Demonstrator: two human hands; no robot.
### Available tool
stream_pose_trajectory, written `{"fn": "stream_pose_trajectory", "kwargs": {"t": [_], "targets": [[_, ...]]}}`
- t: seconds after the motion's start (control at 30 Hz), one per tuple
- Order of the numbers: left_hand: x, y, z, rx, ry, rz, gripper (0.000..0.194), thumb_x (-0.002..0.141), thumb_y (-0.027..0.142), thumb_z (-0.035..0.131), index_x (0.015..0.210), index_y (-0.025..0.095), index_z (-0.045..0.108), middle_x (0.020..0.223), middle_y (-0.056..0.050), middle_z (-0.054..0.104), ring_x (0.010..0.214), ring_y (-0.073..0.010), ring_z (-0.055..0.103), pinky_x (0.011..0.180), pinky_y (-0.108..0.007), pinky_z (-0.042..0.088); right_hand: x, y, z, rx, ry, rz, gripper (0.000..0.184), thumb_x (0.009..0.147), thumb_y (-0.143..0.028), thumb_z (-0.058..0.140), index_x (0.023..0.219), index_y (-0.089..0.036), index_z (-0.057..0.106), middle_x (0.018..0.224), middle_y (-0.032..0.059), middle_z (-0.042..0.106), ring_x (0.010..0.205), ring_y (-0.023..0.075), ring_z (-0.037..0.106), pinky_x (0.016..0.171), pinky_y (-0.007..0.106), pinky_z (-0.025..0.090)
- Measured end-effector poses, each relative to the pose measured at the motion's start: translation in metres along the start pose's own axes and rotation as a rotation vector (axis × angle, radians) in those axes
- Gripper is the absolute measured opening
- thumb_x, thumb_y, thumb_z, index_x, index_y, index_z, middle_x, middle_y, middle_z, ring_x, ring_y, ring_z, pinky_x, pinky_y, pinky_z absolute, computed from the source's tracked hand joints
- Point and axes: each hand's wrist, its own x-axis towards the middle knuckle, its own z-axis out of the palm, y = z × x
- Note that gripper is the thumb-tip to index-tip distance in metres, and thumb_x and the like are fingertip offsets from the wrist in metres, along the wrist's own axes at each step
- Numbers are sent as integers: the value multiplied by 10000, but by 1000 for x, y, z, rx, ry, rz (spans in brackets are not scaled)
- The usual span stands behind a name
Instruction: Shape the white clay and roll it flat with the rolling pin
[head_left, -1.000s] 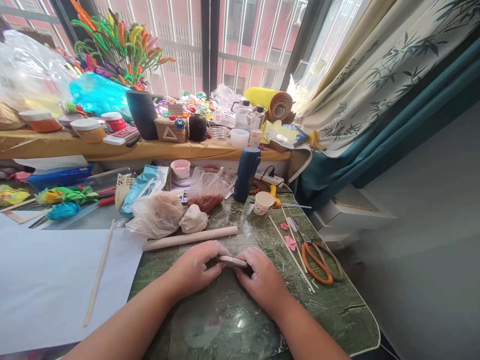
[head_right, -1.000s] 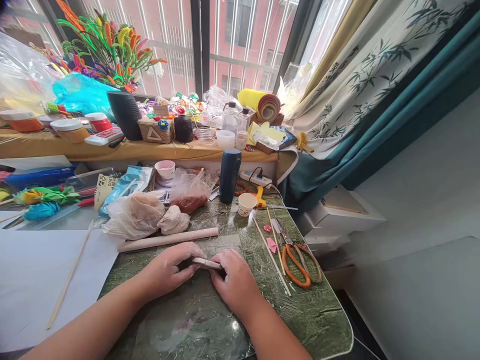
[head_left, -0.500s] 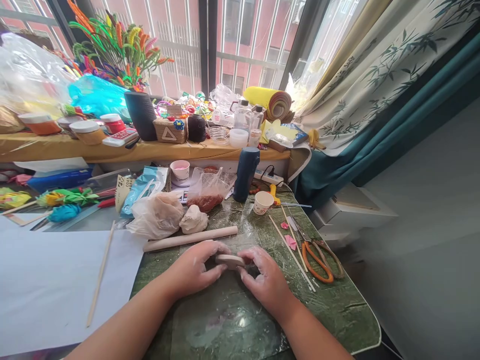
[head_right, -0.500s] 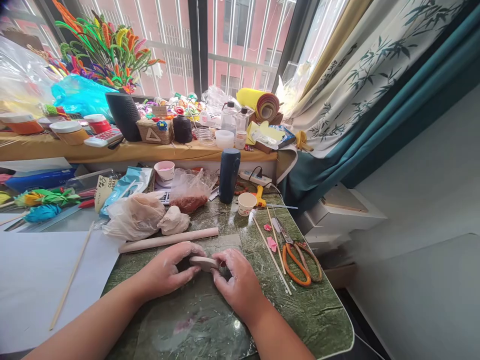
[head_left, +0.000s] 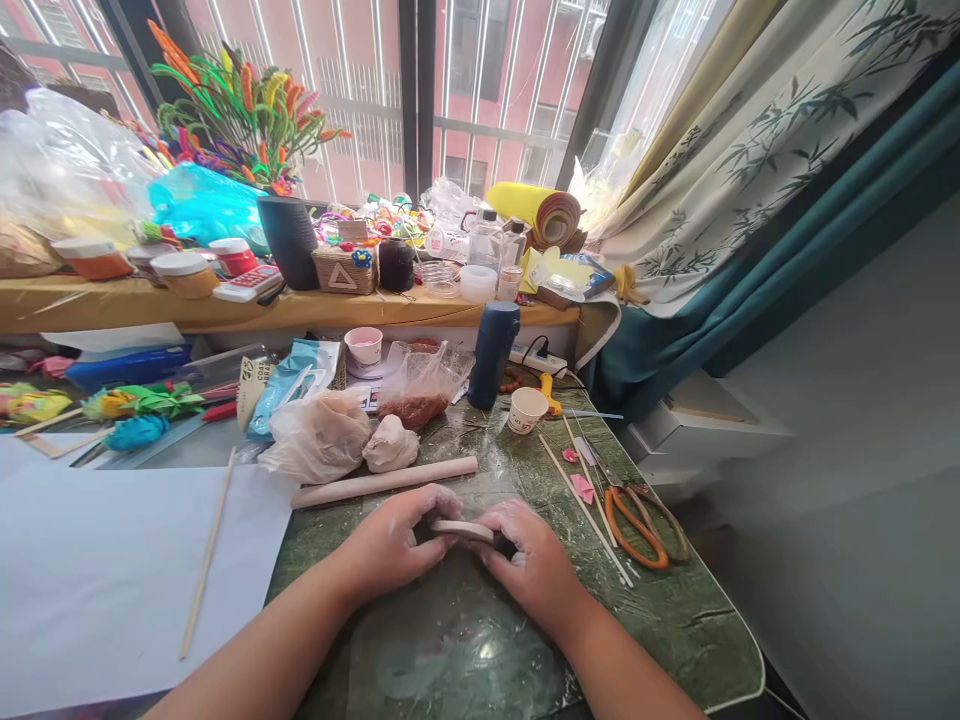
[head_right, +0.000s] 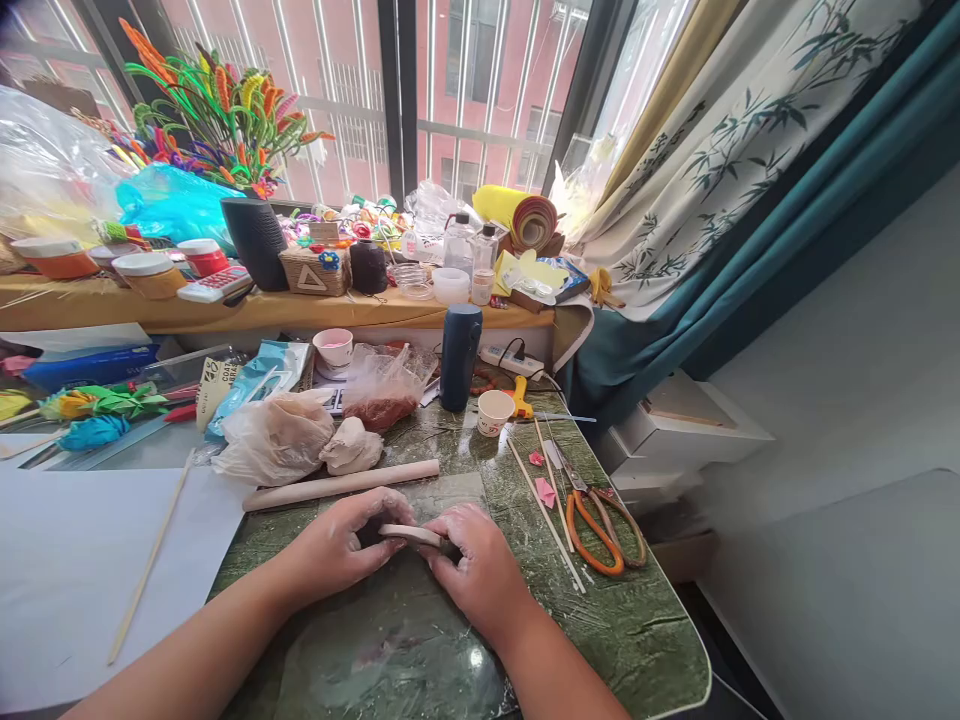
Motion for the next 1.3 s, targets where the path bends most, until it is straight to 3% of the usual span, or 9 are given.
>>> {"fn": "stream_pose_trajectory", "kwargs": {"t": [0.1,0.23,0.4,0.63,0.7,0.83,1.0,1.17,1.3], "targets": [[-1,0,-1,-27,15,23,297,794,222,726,1084,227,662,1071,-28,710,937,-207,660,821,-294,510,-2,0,0,-17,43,6,56,934,-199,656,935,-255,659,868,9,663,849,205,590,769,322,457],[1,-3,0,43,32,-9,119,840,201,648,947,219,698,926,-14,725,849,-197,663,764,-289,504,-2,0,1,-36,61,-17,117,914,-145,635,955,-252,660,874,12,649,846,202,580,772,321,457],[3,-6,2,59,27,-4,119,847,201,623,924,215,713,908,-14,737,834,-192,664,757,-282,503,-2,-1,0,-20,75,-60,164,907,-118,604,996,-246,654,901,22,645,878,207,584,811,331,468],[3,-7,2,85,33,1,135,833,160,623,914,220,712,910,-12,748,837,-195,680,769,-294,525,-1,-4,-1,-6,47,2,166,898,-116,589,975,-251,648,885,19,639,842,203,578,775,327,468],[2,-6,1,69,30,4,199,824,172,658,1008,230,709,1010,-29,753,925,-216,689,834,-325,539,0,-4,-1,1,46,33,154,886,-111,588,936,-247,638,883,18,635,843,204,576,768,325,469],[1,-5,0,-3,107,51,521,788,260,772,1283,246,609,1344,-90,656,1231,-276,603,1046,-415,484,1,-5,-2,34,56,80,133,870,-112,601,891,-243,614,870,14,627,828,200,574,752,317,469],[3,-10,3,23,81,24,192,835,193,674,1020,226,713,1015,-38,758,938,-216,696,858,-336,542,-2,-7,-5,92,81,25,199,856,-80,577,940,-251,635,901,9,633,857,193,591,797,314,474],[4,-11,4,68,95,27,141,820,163,649,937,213,710,919,-16,749,843,-196,679,782,-300,521,0,-2,-2,44,30,84,274,815,-149,714,1061,-245,640,1002,29,663,941,225,599,837,343,478],[3,-7,3,50,96,54,148,827,151,618,932,211,704,930,-21,747,862,-196,678,803,-301,522,0,-1,-2,-7,4,20,92,906,-171,651,953,-249,661,881,13,664,860,212,589,793,338,457]]}}
